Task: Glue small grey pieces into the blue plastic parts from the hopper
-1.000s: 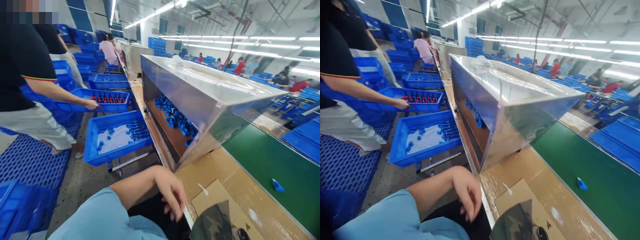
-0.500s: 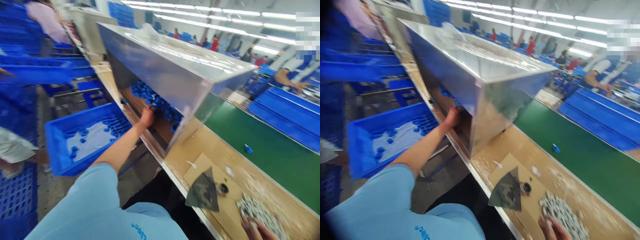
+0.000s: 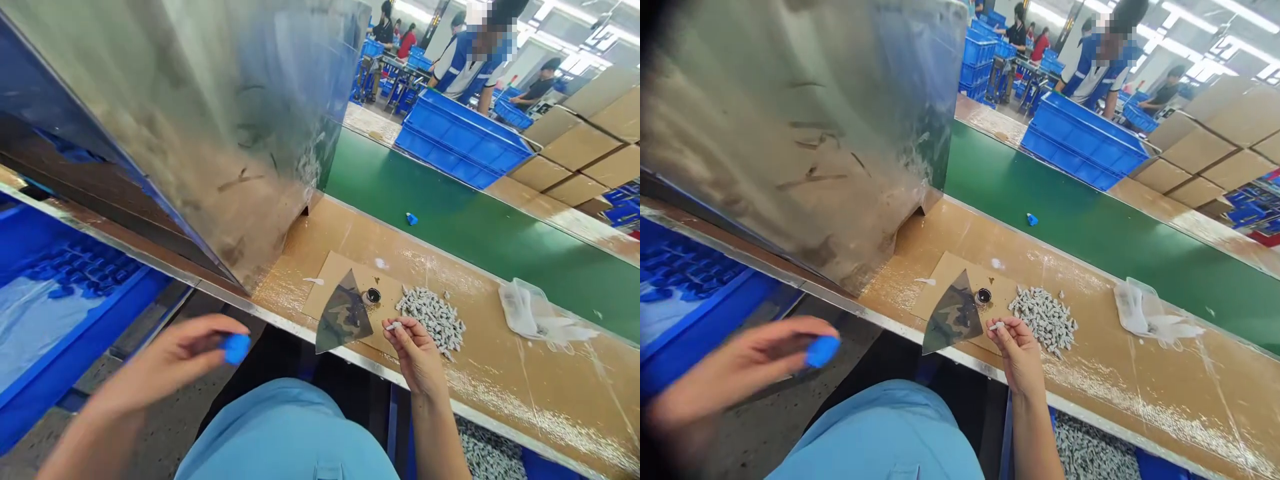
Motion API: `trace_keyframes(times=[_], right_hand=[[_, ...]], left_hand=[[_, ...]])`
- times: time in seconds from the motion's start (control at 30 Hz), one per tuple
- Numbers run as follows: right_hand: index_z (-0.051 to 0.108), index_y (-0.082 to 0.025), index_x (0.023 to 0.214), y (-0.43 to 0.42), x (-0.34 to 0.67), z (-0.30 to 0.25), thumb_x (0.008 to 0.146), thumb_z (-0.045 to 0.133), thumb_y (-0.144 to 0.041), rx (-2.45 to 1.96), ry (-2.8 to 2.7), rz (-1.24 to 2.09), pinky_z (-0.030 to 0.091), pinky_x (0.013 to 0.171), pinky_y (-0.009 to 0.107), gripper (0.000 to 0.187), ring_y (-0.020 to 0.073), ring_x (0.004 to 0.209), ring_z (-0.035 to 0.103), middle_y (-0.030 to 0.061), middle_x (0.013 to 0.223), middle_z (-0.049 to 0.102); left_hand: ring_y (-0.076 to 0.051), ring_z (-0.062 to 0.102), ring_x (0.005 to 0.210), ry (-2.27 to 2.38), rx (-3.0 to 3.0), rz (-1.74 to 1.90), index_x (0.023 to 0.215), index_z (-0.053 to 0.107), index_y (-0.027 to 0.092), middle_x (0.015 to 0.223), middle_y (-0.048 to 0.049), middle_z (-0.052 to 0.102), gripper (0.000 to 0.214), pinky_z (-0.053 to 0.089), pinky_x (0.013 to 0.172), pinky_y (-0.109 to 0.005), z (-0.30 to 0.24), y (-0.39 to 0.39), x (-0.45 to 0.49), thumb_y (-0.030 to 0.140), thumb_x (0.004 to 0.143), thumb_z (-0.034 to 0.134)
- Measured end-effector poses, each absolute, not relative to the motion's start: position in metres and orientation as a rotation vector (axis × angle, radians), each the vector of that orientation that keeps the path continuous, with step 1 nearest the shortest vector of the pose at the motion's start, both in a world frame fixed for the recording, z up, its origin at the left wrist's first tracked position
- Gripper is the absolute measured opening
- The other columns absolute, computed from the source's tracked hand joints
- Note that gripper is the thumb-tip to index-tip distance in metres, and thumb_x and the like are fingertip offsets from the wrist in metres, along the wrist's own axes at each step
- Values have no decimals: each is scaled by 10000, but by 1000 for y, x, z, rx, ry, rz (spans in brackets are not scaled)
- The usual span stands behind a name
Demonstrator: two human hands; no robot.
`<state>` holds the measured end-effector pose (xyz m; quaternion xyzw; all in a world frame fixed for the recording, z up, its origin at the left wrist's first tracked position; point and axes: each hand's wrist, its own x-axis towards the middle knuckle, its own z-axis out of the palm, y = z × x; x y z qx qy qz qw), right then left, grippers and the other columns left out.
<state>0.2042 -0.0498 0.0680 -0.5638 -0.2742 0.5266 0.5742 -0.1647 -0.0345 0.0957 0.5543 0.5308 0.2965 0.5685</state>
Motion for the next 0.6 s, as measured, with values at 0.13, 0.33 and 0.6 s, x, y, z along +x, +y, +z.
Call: trace_keyframes(times=[0.13, 0.33, 0.6], right_hand=[[697, -233, 741, -46, 201, 64, 564, 880, -422, -1329, -715, 1243, 594, 710, 287, 316, 176, 770, 703, 28, 783, 741], [722, -223, 769, -49, 201, 57, 562, 875, -448, -1401, -791, 1158, 578, 657, 270, 343, 152, 678, 677, 32, 784, 740], [759, -206, 798, -45, 209, 57, 565, 854, -496, -1555, -893, 1021, 607, 675, 353, 384, 207, 681, 701, 49, 723, 745]], left_hand=[[-205, 666, 877, 937, 1283, 672, 879, 753, 232, 914, -49, 732, 188, 513, 832, -317, 71, -31, -81, 216, 704, 685], [-163, 636, 867, 749, 832, 806, 949, 691, 174, 917, -45, 688, 371, 481, 838, -285, 46, -13, 2, 318, 636, 828], [-142, 614, 815, 749, 721, 840, 832, 681, 165, 840, -24, 669, 369, 466, 822, -275, 42, -10, 15, 359, 583, 873]])
